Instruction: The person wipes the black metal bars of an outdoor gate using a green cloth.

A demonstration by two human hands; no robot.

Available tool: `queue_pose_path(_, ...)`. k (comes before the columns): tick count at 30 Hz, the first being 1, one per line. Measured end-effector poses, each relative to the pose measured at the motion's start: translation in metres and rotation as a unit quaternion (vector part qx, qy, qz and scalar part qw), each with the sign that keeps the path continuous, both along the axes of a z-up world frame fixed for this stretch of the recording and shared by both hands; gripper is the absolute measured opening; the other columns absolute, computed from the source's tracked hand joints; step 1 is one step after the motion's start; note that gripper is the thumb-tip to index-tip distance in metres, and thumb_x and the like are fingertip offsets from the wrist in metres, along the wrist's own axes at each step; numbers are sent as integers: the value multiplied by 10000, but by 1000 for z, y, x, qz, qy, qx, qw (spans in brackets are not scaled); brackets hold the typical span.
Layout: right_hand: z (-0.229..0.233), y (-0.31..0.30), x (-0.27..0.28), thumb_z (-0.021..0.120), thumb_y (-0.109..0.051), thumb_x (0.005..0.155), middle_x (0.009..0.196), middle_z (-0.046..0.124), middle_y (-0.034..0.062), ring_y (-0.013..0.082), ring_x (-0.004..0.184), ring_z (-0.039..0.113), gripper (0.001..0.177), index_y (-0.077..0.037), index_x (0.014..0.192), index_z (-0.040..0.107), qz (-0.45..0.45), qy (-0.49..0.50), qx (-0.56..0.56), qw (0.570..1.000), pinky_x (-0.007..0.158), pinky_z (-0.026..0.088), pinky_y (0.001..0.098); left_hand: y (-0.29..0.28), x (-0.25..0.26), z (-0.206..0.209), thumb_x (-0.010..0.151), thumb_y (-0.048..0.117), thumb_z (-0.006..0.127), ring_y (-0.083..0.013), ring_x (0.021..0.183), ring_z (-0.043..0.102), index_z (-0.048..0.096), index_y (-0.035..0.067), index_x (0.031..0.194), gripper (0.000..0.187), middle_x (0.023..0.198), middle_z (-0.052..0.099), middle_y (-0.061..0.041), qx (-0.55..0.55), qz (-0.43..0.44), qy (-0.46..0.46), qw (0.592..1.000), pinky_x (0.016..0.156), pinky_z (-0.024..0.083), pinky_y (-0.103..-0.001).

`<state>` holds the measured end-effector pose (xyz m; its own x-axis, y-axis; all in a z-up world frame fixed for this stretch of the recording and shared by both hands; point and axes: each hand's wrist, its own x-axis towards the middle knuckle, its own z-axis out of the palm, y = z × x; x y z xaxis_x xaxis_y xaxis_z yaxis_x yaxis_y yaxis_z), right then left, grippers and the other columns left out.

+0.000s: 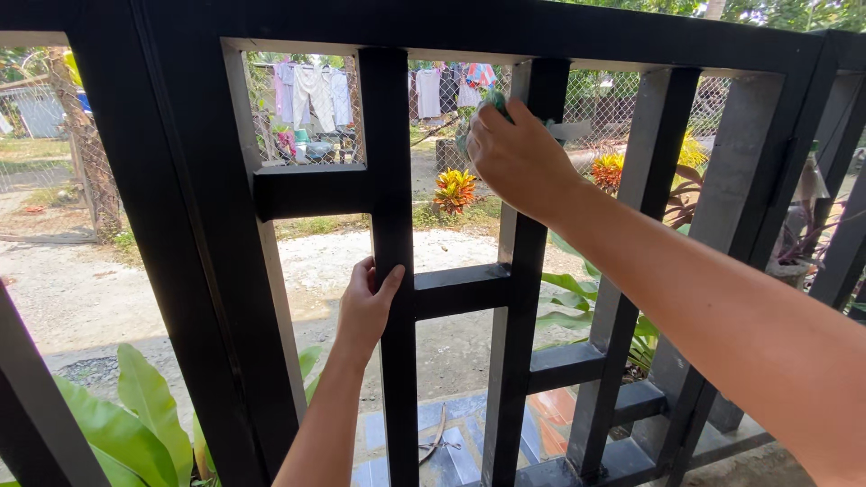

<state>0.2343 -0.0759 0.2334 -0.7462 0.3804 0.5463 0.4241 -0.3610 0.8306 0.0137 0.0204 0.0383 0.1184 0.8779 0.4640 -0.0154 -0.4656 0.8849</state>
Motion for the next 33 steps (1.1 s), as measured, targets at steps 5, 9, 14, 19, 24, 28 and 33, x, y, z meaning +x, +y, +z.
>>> queue_pose_path(5,-19,7,-4,703,-172,865,947,729,76,233,1056,639,121,-65,867,757,-153,52,-79,984,1066,444,435,-5,-8,10,870,414,736,-159,1028,717,583,27,1344,631,1127,745,-85,-20,14,29,999,882,565,-299)
queue_pose_path(9,-79,-5,0,685,-198,852,1000,744,115,247,1066,643,178,-40,891,758,-124,65,-126,982,1070,433,414,-16,-15,17,861,429,732,-147,1008,712,604,46,1328,618,1117,743,-64,-49,14,44,998,862,565,-284)
queue_pose_path(14,-126,-21,9,650,-204,780,1127,733,120,224,1160,626,334,1,1017,765,-47,39,-128,990,1113,393,379,-17,-11,19,866,423,727,-160,988,703,598,50,1332,610,1091,730,-69,-56,11,40,998,855,568,-298)
queue_pose_path(19,-102,-17,35,661,-167,816,1077,722,52,220,1178,622,195,-104,976,753,-15,-55,-220,974,1147,417,419,-11,-9,12,872,430,718,-155,1015,703,560,53,1353,631,1119,725,-75,-52,-4,27,998,874,569,-303)
queue_pose_path(24,-32,12,39,714,-96,875,1028,703,-8,153,1078,628,135,-189,972,730,-172,-145,-114,968,1007,542,334,-2,-6,3,875,444,720,-160,1042,702,566,39,1342,636,1151,729,-91,-26,13,31,999,895,558,-302)
queue_pose_path(28,25,0,32,712,-163,883,1184,716,25,209,1205,591,88,-184,943,773,-107,-3,-66,992,1026,502,389,3,-6,-2,869,431,724,-168,1026,706,586,29,1316,617,1134,736,-98,-13,8,19,1000,880,562,-309)
queue_pose_path(33,5,-8,13,687,-241,844,1231,718,85,269,1277,555,221,-126,1005,786,-100,23,-2,995,963,458,437,1,0,-2,880,414,714,-183,961,716,589,18,1306,595,1078,741,-109,0,25,6,1000,838,582,-326)
